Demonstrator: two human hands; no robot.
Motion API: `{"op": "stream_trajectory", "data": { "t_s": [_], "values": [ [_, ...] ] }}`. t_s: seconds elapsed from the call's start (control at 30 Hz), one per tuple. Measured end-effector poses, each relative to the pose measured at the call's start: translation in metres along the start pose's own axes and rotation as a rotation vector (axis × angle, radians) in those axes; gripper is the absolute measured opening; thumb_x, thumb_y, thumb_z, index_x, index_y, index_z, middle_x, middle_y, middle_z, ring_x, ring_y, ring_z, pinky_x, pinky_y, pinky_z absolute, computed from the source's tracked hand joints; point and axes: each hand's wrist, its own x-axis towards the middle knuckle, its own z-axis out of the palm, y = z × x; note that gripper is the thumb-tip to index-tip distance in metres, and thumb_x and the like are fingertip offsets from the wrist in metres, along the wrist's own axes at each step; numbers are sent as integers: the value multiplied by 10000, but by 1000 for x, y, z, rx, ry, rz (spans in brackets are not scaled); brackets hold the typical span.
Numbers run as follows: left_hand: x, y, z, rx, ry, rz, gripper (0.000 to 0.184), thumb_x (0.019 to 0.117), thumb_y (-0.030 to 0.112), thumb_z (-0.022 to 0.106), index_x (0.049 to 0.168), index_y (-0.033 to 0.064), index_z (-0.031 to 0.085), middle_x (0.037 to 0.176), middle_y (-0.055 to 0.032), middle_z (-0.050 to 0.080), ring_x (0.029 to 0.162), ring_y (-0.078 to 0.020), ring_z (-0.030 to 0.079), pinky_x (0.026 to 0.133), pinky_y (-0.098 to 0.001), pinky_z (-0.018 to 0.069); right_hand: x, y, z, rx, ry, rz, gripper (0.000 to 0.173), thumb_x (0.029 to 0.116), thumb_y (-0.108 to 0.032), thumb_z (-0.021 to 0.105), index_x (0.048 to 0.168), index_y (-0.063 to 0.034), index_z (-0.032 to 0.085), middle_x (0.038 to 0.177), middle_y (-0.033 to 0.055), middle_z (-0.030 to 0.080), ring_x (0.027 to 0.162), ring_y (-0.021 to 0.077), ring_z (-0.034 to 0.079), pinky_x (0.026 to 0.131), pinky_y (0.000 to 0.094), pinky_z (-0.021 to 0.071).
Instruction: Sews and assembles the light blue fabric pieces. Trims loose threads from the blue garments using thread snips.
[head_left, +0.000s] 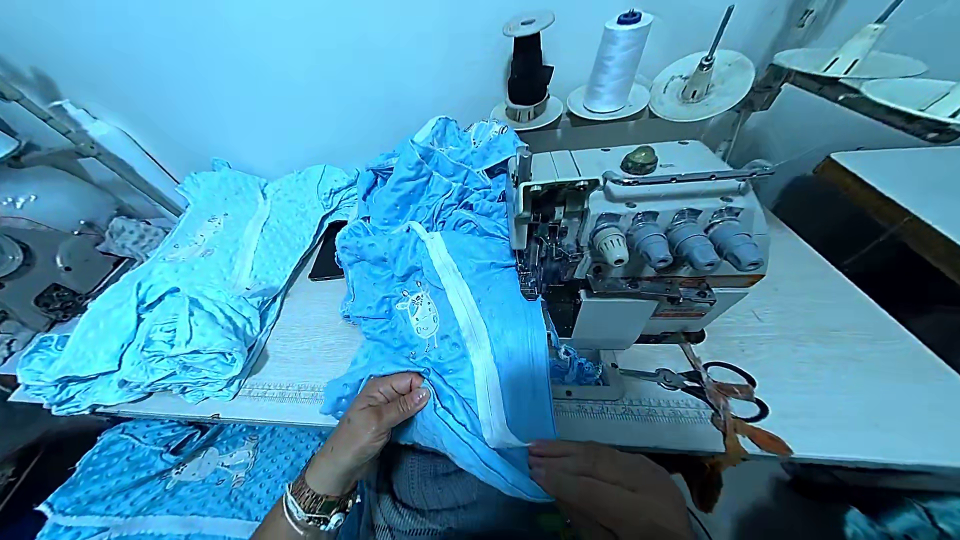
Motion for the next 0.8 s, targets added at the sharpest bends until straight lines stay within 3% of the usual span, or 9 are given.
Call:
{"op": "stream_trajectory", "data": {
  "t_s": [0.17, 0.43, 0.5, 0.57, 0.63, 0.73, 0.8],
  "values": [
    [27, 10, -8, 146, -22, 71, 215, 989, 228, 630, 808, 187, 739, 706, 70, 657, 671, 19, 607, 667, -151, 519, 19, 26, -4, -10, 27, -13, 144, 1043, -134, 595, 1029, -65, 720, 1012, 57, 767, 1092, 144, 717, 978, 279, 581],
    [59, 37, -9, 407, 179, 280, 262, 1044, 101, 508, 859, 184, 673, 739, 107, 625, 660, 23, 576, 617, -128, 486, 61, 62, -7, -100, 15, -104, 168, 1028, -121, 592, 992, -71, 749, 1013, 47, 771, 1089, 119, 710, 968, 253, 566],
    [62, 41, -2, 510, 306, 411, 220, 1054, 133, 507, 878, 183, 629, 723, 119, 583, 623, 39, 540, 575, -108, 449, 71, 70, -9, -127, 26, -138, 175, 1008, -104, 602, 952, -54, 761, 1006, 58, 776, 1092, 118, 710, 974, 249, 559],
    [64, 40, 5, 649, 441, 669, 191, 1073, 173, 491, 946, 162, 634, 812, 149, 609, 722, 87, 577, 663, -94, 486, 81, 76, -11, -148, 28, -160, 175, 1001, -85, 603, 935, -35, 758, 1008, 70, 775, 1101, 125, 709, 991, 250, 552],
    [56, 41, 10, 851, 485, 947, 233, 1103, 233, 439, 990, 135, 617, 898, 99, 625, 842, 60, 610, 757, -144, 517, 86, 84, -13, -152, 29, -160, 181, 1000, -72, 588, 940, -27, 754, 1010, 68, 775, 1097, 120, 710, 999, 256, 551],
    [27, 58, 28, 1120, 226, 1189, 227, 1076, 232, 433, 916, 133, 560, 741, -25, 517, 679, -146, 539, 616, -276, 464, 88, 90, -14, -142, 46, -158, 183, 977, -48, 581, 951, -13, 759, 1013, 86, 771, 1088, 137, 713, 996, 268, 551],
    [11, 68, 46, 1216, 3, 1250, 139, 1054, 177, 466, 962, 131, 560, 703, -29, 455, 612, -188, 467, 575, -304, 423, 86, 90, -12, -143, 52, -142, 193, 988, -56, 566, 972, -9, 753, 1036, 94, 767, 1115, 152, 705, 1010, 285, 551]
  ]
}}
